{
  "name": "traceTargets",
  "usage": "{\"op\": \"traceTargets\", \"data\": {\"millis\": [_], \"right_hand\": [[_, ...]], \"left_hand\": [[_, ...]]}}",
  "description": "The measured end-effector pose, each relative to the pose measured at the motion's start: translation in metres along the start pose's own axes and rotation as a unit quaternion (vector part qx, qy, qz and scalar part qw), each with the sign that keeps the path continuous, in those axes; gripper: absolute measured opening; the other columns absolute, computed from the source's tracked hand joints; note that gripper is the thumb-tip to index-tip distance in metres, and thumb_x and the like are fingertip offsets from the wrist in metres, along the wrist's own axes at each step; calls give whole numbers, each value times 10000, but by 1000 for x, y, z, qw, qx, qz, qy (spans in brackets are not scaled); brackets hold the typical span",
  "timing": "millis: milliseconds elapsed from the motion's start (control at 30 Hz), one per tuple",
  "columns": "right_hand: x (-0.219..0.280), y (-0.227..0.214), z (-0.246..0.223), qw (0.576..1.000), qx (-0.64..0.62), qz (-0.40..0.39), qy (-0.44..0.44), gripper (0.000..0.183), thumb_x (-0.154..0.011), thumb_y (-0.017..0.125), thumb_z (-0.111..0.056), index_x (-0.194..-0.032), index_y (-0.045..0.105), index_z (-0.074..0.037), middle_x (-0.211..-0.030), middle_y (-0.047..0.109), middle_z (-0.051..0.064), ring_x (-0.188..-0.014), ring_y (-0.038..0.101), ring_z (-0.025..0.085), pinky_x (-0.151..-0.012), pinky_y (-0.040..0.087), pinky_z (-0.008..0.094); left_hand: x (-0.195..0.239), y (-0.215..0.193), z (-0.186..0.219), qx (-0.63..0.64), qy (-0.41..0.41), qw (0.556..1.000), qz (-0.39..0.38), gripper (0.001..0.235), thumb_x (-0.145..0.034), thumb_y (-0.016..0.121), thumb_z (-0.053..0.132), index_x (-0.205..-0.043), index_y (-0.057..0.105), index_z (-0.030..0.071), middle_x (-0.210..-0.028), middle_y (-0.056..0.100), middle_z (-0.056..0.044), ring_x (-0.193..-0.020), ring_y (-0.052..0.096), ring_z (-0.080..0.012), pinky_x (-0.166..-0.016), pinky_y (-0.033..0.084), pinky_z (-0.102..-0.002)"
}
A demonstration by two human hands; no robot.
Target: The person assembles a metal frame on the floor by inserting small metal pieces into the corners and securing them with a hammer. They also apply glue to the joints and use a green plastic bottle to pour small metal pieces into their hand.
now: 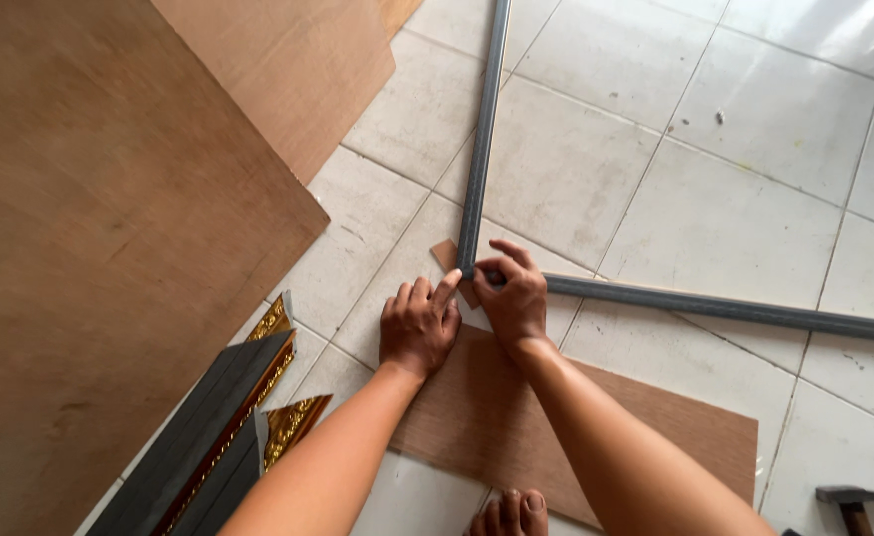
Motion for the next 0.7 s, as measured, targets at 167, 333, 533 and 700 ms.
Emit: {"op": "traceTargets", "data": {"millis": [167,333,533,700], "right_hand": [[4,8,13,1000,5,2,24,98,-838,909,-214,-927,868,-208,-1239,823,13,-806,791,298,-736,669,411],[0,7,13,998,7,-24,49,78,-863,916,-245,-928,882,-218,-1177,840,4,-847,817,296,-735,678,380],[-2,5,12,998,5,-25,57,89,-874,917,-263,-946,891,-219,-1141,847,-17,-853,826,277,-752,689,349],[-1,7,16,998,3,-19,64,70,-885,908,-257,-951,890,-243,-1090,845,-30,-869,825,278,-751,689,372]], "left_hand": [[1,3,-1,-4,1,1000,-10,442,-1021,593,434,-1459,645,416,-943,585,-17,-882,666,-280,-733,599,-472],[-1,6,-2,3,-5,1000,-19,443,-1026,583,433,-1466,639,417,-950,577,-17,-892,663,-276,-741,597,-468],[0,6,-2,5,-1,1000,-13,391,-1034,584,437,-1417,657,406,-955,585,-10,-892,666,-269,-737,594,-458],[-1,6,-2,8,-6,1000,-15,373,-1012,607,427,-1375,684,404,-938,577,-10,-880,665,-275,-722,595,-466]]}}
Point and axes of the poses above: each hand's wrist, its own x-axis away from the middle knuckle, its own y-axis out of the palm, z = x × y, the point moved 2 cm from there along -x, towards the middle knuckle
